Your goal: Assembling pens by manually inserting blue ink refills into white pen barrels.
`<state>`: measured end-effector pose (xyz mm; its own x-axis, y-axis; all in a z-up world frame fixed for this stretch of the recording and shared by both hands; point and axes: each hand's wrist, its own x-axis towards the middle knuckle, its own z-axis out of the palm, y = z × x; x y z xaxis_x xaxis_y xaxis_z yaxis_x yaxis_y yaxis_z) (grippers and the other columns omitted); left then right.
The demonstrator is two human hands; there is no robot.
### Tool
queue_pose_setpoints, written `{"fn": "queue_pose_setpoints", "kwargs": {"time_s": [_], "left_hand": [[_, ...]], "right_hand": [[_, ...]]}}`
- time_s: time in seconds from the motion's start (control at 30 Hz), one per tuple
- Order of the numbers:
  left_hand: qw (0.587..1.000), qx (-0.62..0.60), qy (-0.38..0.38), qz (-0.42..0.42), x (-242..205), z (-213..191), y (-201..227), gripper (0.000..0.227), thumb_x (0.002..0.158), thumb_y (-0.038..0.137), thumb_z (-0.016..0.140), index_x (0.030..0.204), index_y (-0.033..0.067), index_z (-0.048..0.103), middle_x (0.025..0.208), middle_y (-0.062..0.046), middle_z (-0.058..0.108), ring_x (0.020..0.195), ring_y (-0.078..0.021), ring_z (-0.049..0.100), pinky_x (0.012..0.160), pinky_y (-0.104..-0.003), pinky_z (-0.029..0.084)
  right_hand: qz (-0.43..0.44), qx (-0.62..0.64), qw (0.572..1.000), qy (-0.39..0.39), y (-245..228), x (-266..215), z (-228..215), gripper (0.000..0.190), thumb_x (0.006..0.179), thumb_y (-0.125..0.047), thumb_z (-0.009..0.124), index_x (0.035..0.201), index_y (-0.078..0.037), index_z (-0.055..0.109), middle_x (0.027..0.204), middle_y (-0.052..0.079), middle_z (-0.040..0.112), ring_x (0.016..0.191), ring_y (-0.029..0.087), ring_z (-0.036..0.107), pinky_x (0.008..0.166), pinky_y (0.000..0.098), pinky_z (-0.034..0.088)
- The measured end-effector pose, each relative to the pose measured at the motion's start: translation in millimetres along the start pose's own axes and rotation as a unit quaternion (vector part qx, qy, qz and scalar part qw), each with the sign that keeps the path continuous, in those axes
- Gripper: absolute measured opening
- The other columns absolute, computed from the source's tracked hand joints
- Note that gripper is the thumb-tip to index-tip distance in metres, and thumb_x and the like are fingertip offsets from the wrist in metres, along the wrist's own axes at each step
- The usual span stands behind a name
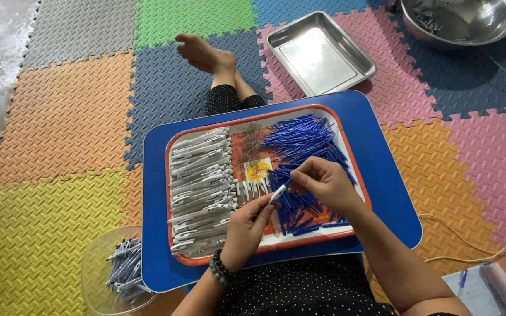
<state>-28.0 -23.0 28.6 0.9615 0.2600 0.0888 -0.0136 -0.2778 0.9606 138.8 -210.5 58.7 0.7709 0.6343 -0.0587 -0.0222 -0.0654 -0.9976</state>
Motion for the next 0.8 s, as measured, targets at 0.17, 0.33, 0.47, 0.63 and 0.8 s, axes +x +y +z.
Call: {"fn": "queue_pose_setpoints", "kwargs": {"time_s": [0.17,0.33,0.47,0.63,0.8], "left_hand": [[1.0,0.019,-0.003,-0.007,0,-5,3,0.032,0.104,0.006,0.072,0.135,0.0047,0.081,0.103,-0.004,0.089,0.068,-0.0074,0.068,0.056,-0.022,0.053],[0.999,0.037,-0.008,-0.004,1,-9,8,0.033,0.103,0.006,0.071,0.134,0.0053,0.081,0.103,-0.005,0.09,0.067,-0.0075,0.07,0.056,-0.022,0.054],[0.998,0.06,-0.001,-0.007,0,-13,17,0.032,0.103,0.008,0.072,0.134,0.0052,0.081,0.101,-0.004,0.09,0.065,-0.007,0.069,0.054,-0.022,0.054],[0.994,0.099,0.023,0.031,-2,-21,27,0.034,0.101,0.006,0.075,0.134,0.0022,0.08,0.108,-0.006,0.091,0.078,-0.0106,0.081,0.063,-0.023,0.063],[0.994,-0.04,-0.037,-0.093,-4,-30,26,0.03,0.105,0.007,0.071,0.132,0.005,0.083,0.1,-0.002,0.089,0.062,-0.0059,0.059,0.055,-0.022,0.049]], "right_hand": [[0.025,-0.021,0.999,-0.022,4,2,0,0.013,0.101,-0.011,0.079,0.106,0.001,0.082,0.086,0.015,0.087,0.077,0.018,0.084,0.072,0.0275,0.069],[0.011,-0.081,0.995,-0.057,9,4,1,0.011,0.098,-0.007,0.081,0.108,-0.004,0.085,0.087,0.009,0.088,0.074,0.013,0.078,0.067,0.0257,0.064],[0.028,-0.053,0.995,-0.084,12,7,7,0.008,0.1,-0.007,0.08,0.104,-0.001,0.083,0.082,0.011,0.086,0.065,0.012,0.075,0.059,0.0246,0.061],[0.037,-0.023,0.994,-0.102,10,7,14,0.009,0.103,-0.007,0.077,0.101,0.001,0.081,0.077,0.011,0.083,0.057,0.012,0.067,0.05,0.0247,0.053],[-0.077,-0.091,0.989,-0.091,22,8,12,0.013,0.097,-0.001,0.082,0.108,-0.007,0.086,0.081,0.002,0.083,0.059,0.005,0.057,0.054,0.0211,0.046]]}}
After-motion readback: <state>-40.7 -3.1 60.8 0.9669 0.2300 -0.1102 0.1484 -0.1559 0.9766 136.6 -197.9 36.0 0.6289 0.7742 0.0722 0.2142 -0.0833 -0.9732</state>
